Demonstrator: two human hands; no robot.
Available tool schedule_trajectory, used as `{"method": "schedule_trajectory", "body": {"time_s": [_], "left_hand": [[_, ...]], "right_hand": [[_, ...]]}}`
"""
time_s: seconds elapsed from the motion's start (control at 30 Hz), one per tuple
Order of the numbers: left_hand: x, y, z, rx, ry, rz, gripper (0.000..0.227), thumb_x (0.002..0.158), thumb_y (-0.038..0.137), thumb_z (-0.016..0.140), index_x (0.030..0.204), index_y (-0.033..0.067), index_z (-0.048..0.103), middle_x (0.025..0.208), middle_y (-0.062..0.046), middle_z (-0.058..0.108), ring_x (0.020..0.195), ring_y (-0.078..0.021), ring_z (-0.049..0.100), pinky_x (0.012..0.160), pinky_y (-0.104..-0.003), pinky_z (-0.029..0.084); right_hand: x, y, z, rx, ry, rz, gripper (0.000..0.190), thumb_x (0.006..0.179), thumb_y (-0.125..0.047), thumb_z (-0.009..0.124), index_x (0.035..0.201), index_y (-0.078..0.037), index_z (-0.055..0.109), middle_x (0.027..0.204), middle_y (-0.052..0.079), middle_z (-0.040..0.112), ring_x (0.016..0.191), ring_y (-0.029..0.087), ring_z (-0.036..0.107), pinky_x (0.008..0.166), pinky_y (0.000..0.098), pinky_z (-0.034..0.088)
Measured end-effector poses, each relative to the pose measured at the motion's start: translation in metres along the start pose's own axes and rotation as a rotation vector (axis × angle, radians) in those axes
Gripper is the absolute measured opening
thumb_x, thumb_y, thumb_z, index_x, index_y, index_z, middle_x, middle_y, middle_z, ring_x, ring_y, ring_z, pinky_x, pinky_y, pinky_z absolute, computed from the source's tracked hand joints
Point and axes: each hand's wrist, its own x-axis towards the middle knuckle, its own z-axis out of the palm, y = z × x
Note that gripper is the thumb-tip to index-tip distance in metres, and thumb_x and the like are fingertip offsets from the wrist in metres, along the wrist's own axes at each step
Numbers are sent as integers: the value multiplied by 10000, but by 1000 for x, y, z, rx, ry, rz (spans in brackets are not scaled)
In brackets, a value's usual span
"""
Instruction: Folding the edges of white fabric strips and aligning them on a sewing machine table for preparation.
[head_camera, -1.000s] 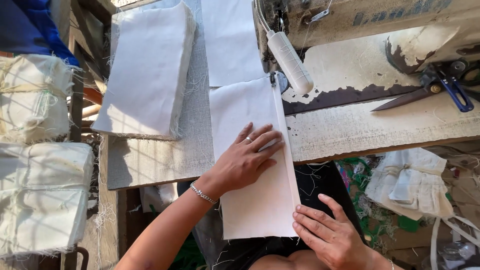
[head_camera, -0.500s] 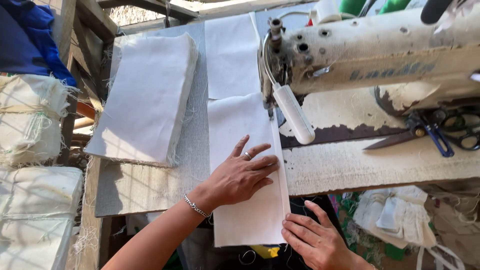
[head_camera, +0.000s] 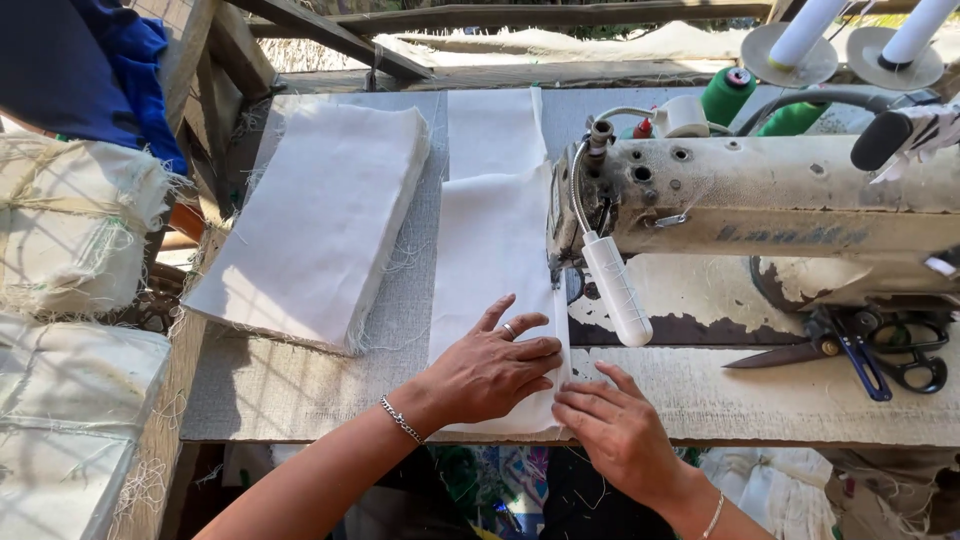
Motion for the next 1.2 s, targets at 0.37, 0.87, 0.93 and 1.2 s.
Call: {"method": "schedule_trajectory", "body": {"time_s": [0.37, 0.87, 0.93, 1.2], "left_hand": [[18, -24, 13, 118, -6, -172, 342, 1046, 344, 455, 1239, 248, 720, 1267, 35, 706, 1362, -254, 510, 1130, -530, 330], [-17, 4, 9, 0, -77, -154, 423, 1050, 262, 463, 1450, 208, 587, 1465, -46, 597, 1415, -328, 476, 1175, -560, 310], [-16, 0, 13, 28, -80, -138, 415, 1051, 286, 468, 1441, 220, 593, 1463, -32, 594, 1409, -317, 479, 1171, -553, 315], [6, -31, 3, 40, -110, -150, 401, 1062, 338, 438, 1415, 248, 607, 1445, 7, 599, 1411, -277, 472, 1181, -574, 297]], "right_hand": [[21, 66, 33, -87, -56, 232, 121, 910, -193, 744, 996, -172, 826, 959, 105, 784, 997, 286, 748, 945, 479, 571], [3, 47, 10, -185, -122, 98, 303, 946, -302, 699, 1193, -135, 751, 1208, 82, 706, 1251, 305, 614, 1065, 526, 461], [3, 49, 11, -182, -125, 95, 304, 946, -300, 697, 1195, -134, 750, 1219, 76, 704, 1266, 303, 605, 1061, 530, 460], [19, 78, 18, -177, -227, 207, 346, 974, -395, 636, 1188, -153, 761, 1218, 66, 691, 1352, 293, 534, 1143, 594, 355]]}}
